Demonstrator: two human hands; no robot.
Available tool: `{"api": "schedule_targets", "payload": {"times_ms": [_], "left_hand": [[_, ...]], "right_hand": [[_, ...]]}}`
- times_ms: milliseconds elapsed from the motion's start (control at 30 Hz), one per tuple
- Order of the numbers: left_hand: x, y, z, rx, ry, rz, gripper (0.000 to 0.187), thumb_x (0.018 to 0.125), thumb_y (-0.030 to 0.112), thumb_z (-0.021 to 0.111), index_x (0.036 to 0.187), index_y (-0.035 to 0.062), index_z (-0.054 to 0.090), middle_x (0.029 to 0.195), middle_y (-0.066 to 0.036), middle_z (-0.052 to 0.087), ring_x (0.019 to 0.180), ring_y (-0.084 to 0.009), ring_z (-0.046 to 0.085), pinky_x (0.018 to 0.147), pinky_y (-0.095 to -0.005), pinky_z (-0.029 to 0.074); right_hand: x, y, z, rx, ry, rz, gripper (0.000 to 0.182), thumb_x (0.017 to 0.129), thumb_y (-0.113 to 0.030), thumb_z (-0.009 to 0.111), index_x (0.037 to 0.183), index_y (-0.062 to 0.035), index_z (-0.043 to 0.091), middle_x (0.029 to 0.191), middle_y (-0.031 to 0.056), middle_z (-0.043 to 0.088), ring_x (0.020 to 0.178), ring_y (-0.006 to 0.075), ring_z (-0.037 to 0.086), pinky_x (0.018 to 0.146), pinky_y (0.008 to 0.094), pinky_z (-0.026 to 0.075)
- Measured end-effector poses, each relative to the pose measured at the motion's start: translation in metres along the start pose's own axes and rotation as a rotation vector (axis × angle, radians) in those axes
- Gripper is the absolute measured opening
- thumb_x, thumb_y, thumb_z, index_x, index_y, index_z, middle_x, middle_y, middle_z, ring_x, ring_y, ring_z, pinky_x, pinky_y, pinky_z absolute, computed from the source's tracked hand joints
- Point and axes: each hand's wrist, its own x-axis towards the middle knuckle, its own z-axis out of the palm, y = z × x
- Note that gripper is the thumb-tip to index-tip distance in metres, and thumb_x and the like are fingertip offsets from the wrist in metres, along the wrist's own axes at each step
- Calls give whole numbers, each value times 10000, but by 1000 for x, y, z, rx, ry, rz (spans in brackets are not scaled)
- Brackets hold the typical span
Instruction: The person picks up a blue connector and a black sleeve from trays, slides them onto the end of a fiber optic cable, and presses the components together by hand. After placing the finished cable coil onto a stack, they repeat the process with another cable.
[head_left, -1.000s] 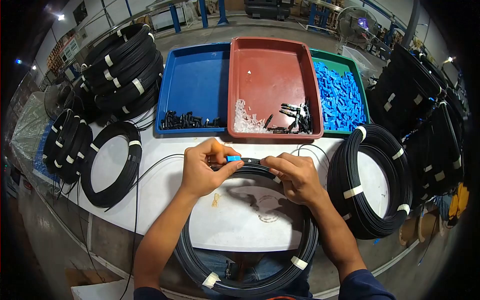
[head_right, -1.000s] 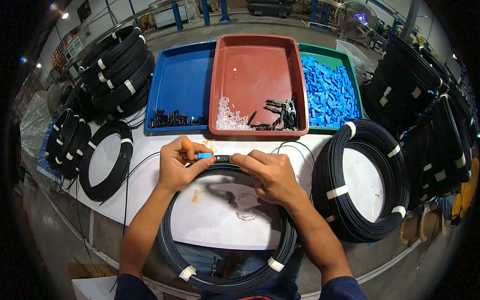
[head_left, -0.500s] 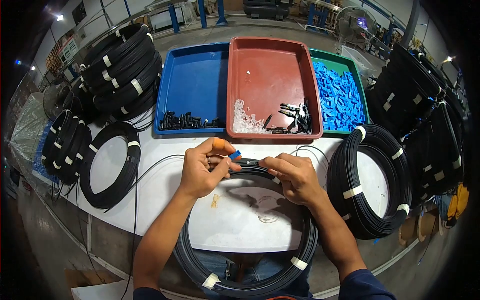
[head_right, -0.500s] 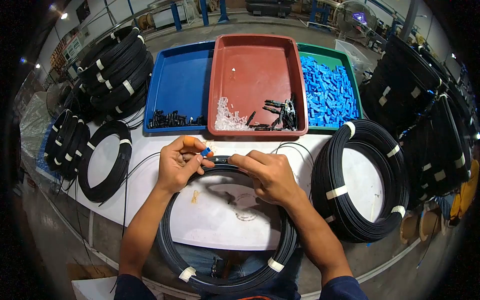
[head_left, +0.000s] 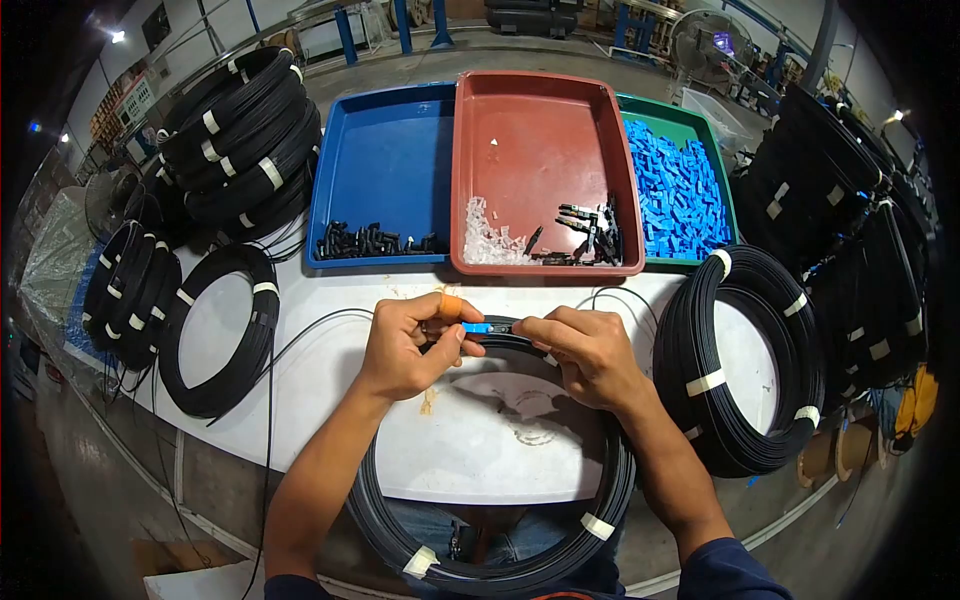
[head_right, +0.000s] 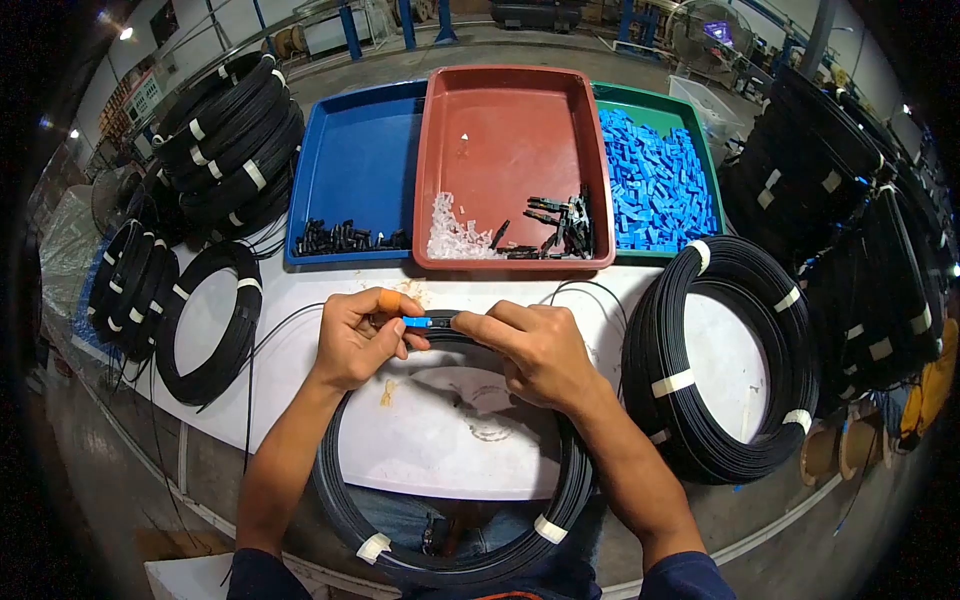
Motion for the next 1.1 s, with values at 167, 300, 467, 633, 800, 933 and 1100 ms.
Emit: {"api": "schedule_targets", "payload": {"times_ms": [167,300,467,633,800,933,1100], "left_hand": [[0,2,1,-19,-1,-25,184,909,-55,555,1045,-122,659,912,-159,715,810,-207,761,617,-233,584],[0,1,0,-25,2,-33,187,914,-52,553,1054,-121,657,913,-163,717,810,-211,762,620,-236,586],[0,2,0,-37,7,-23,190,916,-53,552,1060,-123,654,915,-160,718,814,-212,762,617,-236,585],[0,3,3,32,-24,-19,180,896,-55,581,1036,-98,685,894,-147,731,810,-193,762,656,-252,601],[1,9,16,262,-68,71,195,858,-54,635,1037,-70,709,892,-154,747,776,-192,759,710,-267,606],[5,12,13,343,-81,247,219,829,-35,713,1048,-51,720,916,-144,750,773,-188,751,724,-273,604],[6,4,17,479,51,412,324,756,52,854,1054,-4,743,941,-122,760,788,-191,747,733,-284,607]], "right_hand": [[1,-1,-2,30,4,10,443,681,97,637,1090,-48,728,662,86,583,544,240,602,493,344,454],[1,-1,-1,64,26,12,431,687,90,638,1088,-43,725,664,87,582,542,236,600,496,343,455],[1,-1,0,54,29,20,424,690,87,638,1083,-47,727,655,86,574,535,235,592,491,346,448],[0,0,0,9,-4,-16,418,690,85,640,1078,-51,722,648,84,568,536,244,590,490,355,445],[-2,1,2,14,-30,38,441,713,16,721,1123,-134,654,743,54,658,624,289,644,565,408,477],[-5,1,12,177,165,189,300,756,17,767,981,-80,593,695,77,651,639,321,635,604,416,463],[-5,5,8,167,134,180,240,750,-24,799,889,-66,608,682,85,638,605,281,575,586,380,421]]}}
